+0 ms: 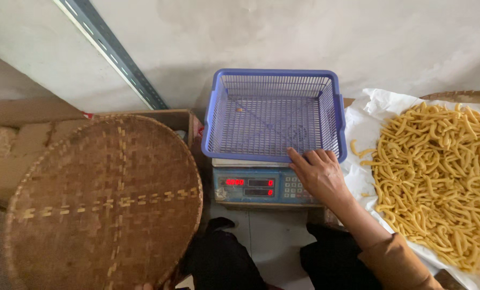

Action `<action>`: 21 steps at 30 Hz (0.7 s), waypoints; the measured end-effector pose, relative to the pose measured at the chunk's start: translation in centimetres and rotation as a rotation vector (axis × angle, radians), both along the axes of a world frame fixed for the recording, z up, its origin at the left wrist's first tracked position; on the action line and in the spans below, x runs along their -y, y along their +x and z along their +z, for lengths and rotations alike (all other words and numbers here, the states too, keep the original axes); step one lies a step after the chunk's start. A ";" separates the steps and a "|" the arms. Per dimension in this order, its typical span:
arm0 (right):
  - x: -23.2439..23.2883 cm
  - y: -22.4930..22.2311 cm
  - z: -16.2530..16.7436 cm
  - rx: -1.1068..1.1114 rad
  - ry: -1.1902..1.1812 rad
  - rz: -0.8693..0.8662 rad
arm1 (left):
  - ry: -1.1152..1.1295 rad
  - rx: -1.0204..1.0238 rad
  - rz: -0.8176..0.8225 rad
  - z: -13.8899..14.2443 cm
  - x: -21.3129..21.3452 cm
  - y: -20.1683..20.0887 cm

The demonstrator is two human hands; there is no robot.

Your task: The person sits on the floor and fills clear plastic bags with yellow corn snack sticks from a large pile on paper, then weighs each filled bag on a digital scale and places the sealed bags into a basket and onto trays with other finished bags.

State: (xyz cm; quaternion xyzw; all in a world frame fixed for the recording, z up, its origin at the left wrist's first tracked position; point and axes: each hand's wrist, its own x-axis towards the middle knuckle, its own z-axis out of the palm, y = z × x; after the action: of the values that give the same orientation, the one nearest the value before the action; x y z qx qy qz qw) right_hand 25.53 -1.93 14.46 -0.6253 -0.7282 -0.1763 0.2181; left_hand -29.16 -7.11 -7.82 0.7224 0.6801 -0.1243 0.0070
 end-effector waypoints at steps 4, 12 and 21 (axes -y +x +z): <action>-0.1 0.1 -0.1 0.013 0.036 0.039 | 0.023 0.000 0.011 0.7 -0.4 0.2; 0.7 0.0 -1.2 0.030 0.078 0.035 | 0.348 0.150 -0.075 2.5 0.7 0.7; 1.1 0.7 -0.6 -0.010 0.108 0.045 | 0.571 0.196 -0.060 2.9 0.9 1.4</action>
State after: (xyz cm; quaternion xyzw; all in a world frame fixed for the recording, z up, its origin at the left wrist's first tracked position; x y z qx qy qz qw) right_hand 26.23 -3.06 13.85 -0.5971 -0.7304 -0.2073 0.2589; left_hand -27.78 -8.04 -4.96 0.7235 0.6621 0.1419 -0.1345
